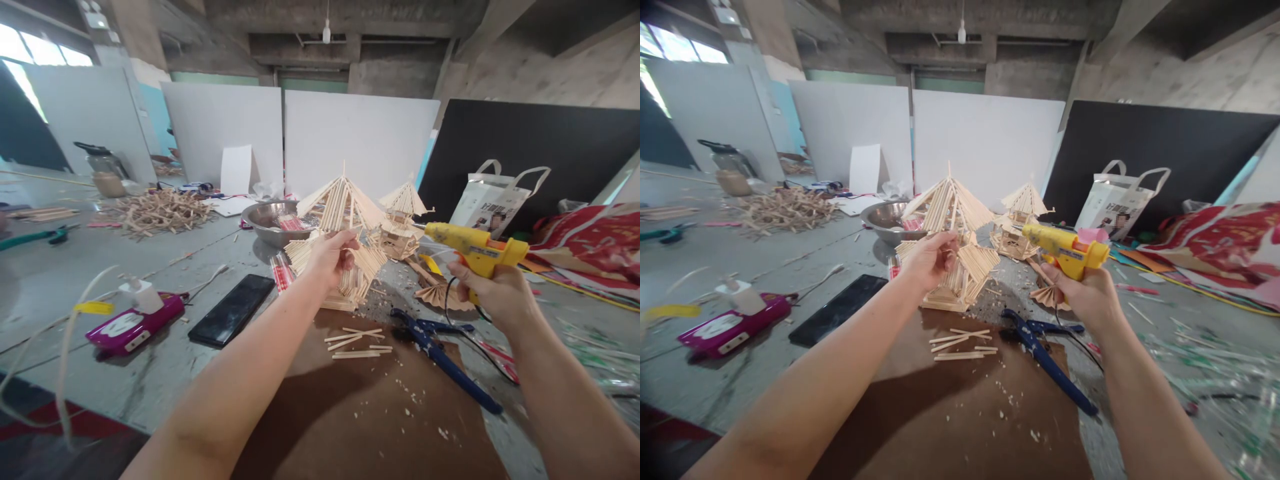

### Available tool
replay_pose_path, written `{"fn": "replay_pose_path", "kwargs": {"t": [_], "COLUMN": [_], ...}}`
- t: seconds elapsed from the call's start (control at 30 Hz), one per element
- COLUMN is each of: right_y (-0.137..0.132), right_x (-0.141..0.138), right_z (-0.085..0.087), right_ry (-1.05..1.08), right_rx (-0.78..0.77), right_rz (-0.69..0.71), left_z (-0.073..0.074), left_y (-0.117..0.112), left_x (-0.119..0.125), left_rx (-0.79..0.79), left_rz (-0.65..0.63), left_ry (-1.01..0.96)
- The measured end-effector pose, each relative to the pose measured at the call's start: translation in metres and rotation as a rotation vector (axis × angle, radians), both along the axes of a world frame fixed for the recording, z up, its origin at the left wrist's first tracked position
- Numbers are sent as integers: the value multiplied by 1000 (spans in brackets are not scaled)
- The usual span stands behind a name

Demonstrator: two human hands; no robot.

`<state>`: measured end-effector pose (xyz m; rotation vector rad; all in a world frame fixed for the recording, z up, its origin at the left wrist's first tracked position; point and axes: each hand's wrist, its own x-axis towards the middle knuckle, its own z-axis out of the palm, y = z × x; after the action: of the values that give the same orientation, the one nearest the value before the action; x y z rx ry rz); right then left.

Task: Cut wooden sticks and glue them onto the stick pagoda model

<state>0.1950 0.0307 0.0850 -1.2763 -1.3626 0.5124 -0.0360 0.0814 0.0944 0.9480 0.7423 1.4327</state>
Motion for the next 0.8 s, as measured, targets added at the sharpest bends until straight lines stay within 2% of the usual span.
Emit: {"fn": "replay_pose_path", "kwargs": {"t": [0.3,0.8], "right_y": [0,2], "right_x": [-1,0], "right_z": [-1,-5], "right_ry": [9,14], "right_rx": [-1,19], "right_rz": [21,32], "left_z": [2,7], "left_y": [2,1], "left_x": [-2,-8], "left_rx": [-12,9], "left_rz": [14,63], "left_ry": [-36,35]}}
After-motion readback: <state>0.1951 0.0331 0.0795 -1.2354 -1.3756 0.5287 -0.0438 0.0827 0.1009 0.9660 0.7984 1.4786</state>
